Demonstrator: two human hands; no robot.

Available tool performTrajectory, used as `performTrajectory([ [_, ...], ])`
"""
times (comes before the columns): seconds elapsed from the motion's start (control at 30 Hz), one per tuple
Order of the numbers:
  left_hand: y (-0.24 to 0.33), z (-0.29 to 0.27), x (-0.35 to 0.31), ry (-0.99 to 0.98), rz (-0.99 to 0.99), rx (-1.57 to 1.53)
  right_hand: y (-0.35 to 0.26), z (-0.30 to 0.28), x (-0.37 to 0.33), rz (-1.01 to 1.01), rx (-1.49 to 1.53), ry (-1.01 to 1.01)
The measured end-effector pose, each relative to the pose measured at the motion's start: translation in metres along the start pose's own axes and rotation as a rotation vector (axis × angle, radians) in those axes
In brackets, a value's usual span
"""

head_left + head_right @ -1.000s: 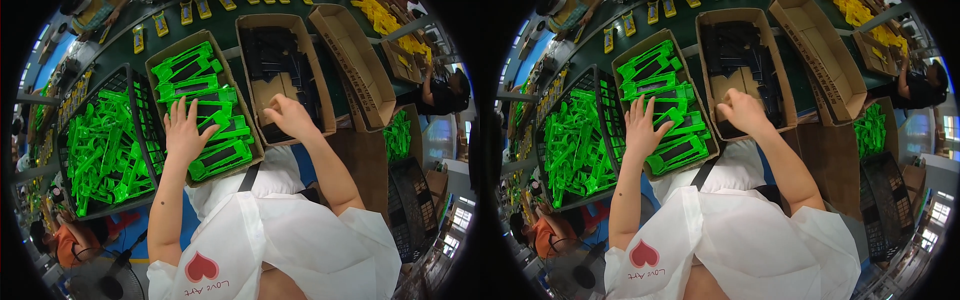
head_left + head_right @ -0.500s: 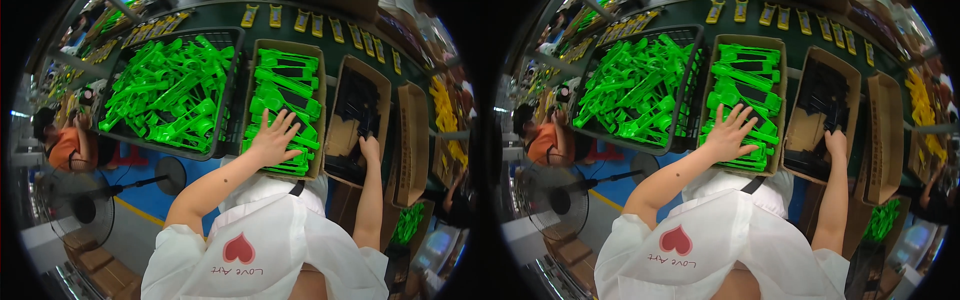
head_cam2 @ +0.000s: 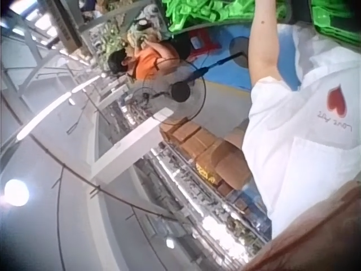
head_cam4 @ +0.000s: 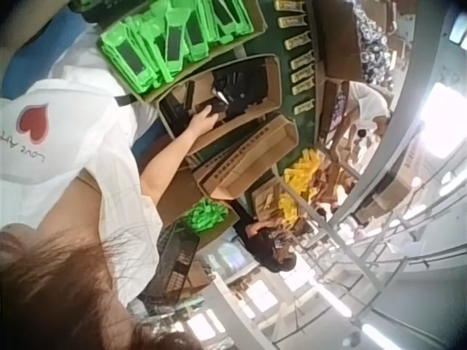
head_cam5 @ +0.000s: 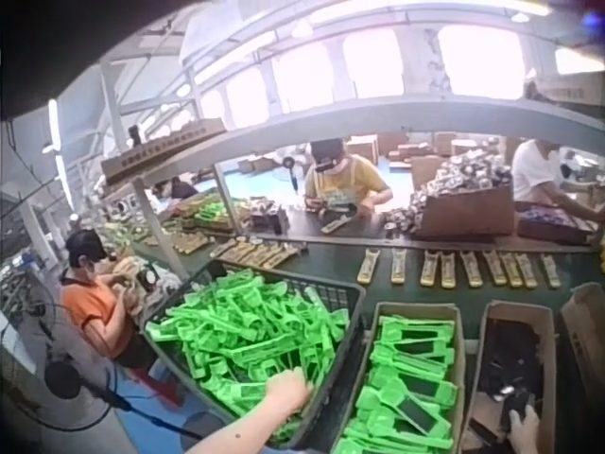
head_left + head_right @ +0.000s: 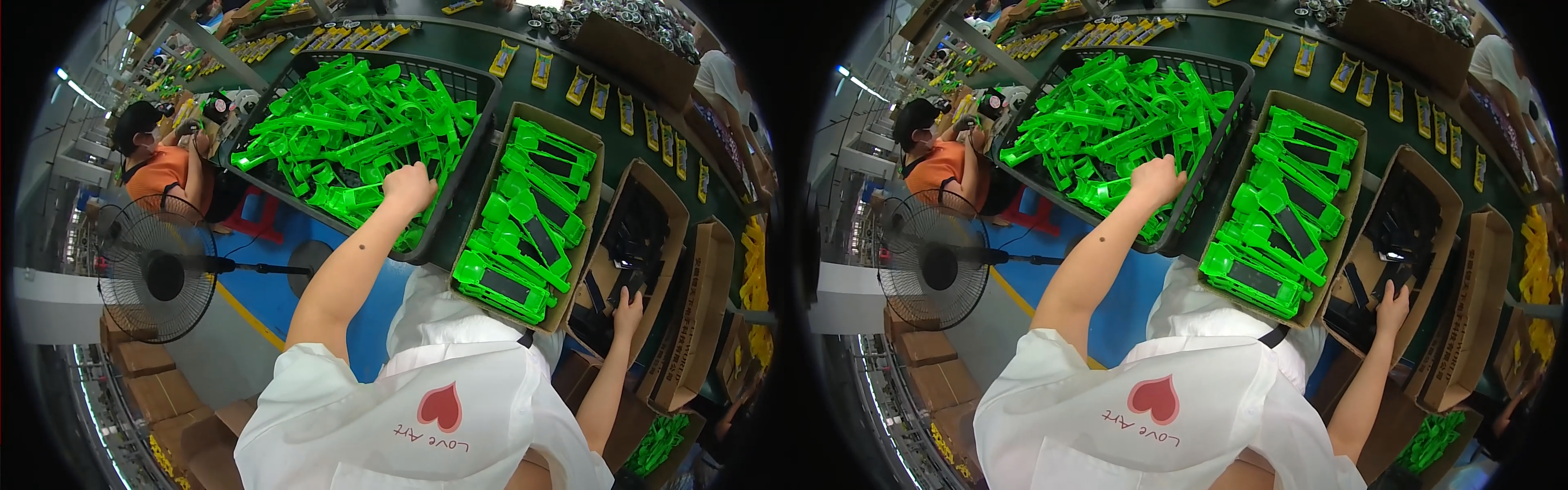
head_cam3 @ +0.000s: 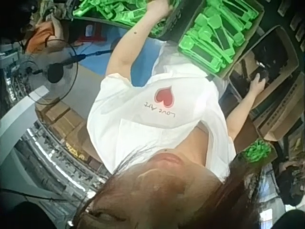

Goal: Manually assembling green plastic frames with black strips on a factory production line.

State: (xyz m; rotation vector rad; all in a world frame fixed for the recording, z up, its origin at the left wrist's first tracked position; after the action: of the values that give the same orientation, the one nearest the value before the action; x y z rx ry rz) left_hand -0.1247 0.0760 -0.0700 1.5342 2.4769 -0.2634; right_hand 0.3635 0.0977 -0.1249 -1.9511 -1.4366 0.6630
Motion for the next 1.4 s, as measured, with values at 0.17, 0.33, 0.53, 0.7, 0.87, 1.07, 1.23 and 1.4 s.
performTrajectory([
  [0.17, 0.001, -0.043, -0.03, -0.035, 0.019, 0.08, 0.03, -0.012, 0.01, -0.014, 0.074, 0.176],
  [0.33, -0.054, -0.134, -0.075, 0.504, 0.037, -0.248, -0.032, -0.01, -0.02, 0.056, 0.577, -0.095],
  [0.53, -0.015, -0.065, -0.089, -0.049, 0.186, -1.748, -0.14, 0.034, -0.071, 0.138, 0.856, -0.71],
  [0.7, 0.077, -0.023, -0.11, -0.529, 0.208, -1.964, -0.158, 0.041, -0.086, 0.082, 0.828, -0.971],
  [0.87, 0.111, -0.019, -0.116, -0.673, 0.304, -2.031, -0.153, 0.047, -0.085, 0.127, 0.877, -0.786],
  [1.07, 0.129, -0.006, -0.137, -0.696, 0.46, -1.894, -0.164, 0.066, -0.106, 0.475, 1.38, -0.664],
  [1.23, 0.116, -0.02, -0.125, -0.518, 0.479, -1.657, -0.158, 0.037, -0.093, 0.172, 0.992, -0.645],
  [1.4, 0.086, -0.024, -0.103, -0.513, 0.435, -1.333, -0.157, 0.0, -0.087, 0.068, 0.716, -0.837],
])
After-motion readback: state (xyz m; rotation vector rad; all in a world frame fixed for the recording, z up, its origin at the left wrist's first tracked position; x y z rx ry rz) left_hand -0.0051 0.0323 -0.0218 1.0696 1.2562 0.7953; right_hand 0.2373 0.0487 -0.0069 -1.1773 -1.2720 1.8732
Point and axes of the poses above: each hand's wrist, its own x-axis towards the middle knuckle, its own z-axis out of the palm, y = z × x, the point moved 4 cm from there along x, towards the middle knuckle, and after that the axes turned 4 degrees about x, right-handed, at the moved point
